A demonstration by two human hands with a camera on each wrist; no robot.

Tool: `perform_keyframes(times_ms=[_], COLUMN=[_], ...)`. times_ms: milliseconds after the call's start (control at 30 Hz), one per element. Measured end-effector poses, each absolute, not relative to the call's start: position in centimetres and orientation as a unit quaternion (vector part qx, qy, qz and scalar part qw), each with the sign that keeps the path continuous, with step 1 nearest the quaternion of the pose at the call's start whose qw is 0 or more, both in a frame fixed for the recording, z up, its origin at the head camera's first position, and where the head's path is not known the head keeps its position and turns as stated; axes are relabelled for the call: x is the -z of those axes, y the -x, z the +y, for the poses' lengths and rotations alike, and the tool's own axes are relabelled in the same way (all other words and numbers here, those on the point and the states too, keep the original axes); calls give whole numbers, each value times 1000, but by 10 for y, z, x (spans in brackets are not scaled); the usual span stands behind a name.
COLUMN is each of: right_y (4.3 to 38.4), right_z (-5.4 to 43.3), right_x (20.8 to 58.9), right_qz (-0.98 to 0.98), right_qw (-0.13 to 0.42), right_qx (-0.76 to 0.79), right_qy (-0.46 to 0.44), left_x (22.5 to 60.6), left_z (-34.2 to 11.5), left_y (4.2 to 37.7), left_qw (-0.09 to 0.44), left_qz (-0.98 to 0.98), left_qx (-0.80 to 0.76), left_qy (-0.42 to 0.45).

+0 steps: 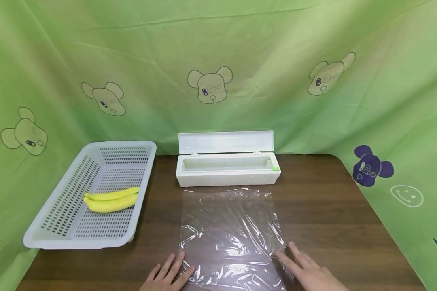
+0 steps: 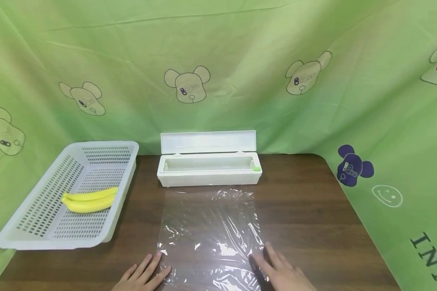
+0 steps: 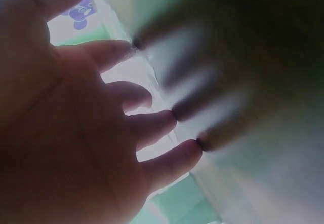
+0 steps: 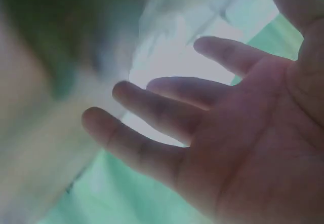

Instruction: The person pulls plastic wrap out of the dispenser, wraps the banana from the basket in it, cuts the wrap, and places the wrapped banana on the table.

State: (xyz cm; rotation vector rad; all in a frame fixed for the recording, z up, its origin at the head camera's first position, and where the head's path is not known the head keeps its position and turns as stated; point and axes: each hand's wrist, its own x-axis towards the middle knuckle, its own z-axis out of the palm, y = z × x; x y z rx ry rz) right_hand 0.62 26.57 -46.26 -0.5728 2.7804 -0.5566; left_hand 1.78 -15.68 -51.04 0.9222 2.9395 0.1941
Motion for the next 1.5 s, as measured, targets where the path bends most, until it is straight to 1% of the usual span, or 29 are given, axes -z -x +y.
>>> perform_keyframes(times_ms=[67,167,233,300,400,500,600,633,667,733,800,833,867,933,1000,1033,1100,1200,1300,1333,1400,1500], right_y=[4,28,52,81,126,167,197,205,211,219,222,222,223,223,223,223,222,221,221,221,222,223], right_z=[271,276,279,283,289,293,295,296,296,297,296,296,296,296,296,297,298,299,300,300,300,298], right_x=[448,431,424,422,423,428,435,438,440,444,447,448,449,450,450,450,451,452,453,453,453,452], right_qz=[956,959,960,958,956,955,953,954,954,955,957,958,958,958,959,959,959,961,961,962,962,962], right_qw=[104,54,34,23,26,13,-2,-2,-4,-4,-3,-2,-3,-5,-9,-8,-7,-5,-9,-11,-11,-9], right_qx=[188,187,200,219,249,265,264,260,256,249,243,242,242,244,245,246,246,245,243,243,242,242], right_qy=[202,204,195,184,151,135,148,151,156,159,157,154,152,148,145,143,139,132,128,128,127,127], left_x=[511,511,510,510,511,511,512,511,510,504,488,477,464,434,405,393,371,344,325,321,317,322], left_z=[-156,-155,-155,-156,-157,-156,-155,-156,-157,-162,-170,-175,-180,-189,-197,-201,-209,-224,-242,-248,-260,-274], left_y=[-19,-18,-17,-16,-16,-17,-19,-18,-16,-10,-1,3,8,16,24,29,41,68,103,116,140,172], left_qw=[33,78,113,124,110,76,30,34,53,97,164,181,184,147,84,51,5,-26,-24,-11,26,104], left_qz=[951,948,944,941,941,945,948,947,943,933,915,904,896,891,897,903,923,944,951,952,954,952], left_qx=[-65,-86,-101,-109,-111,-102,-94,-102,-118,-155,-199,-222,-241,-264,-272,-270,-247,-213,-201,-201,-202,-186], left_qy=[-300,-295,-292,-294,-299,-302,-304,-303,-305,-309,-309,-316,-325,-339,-339,-331,-295,-252,-233,-228,-222,-222])
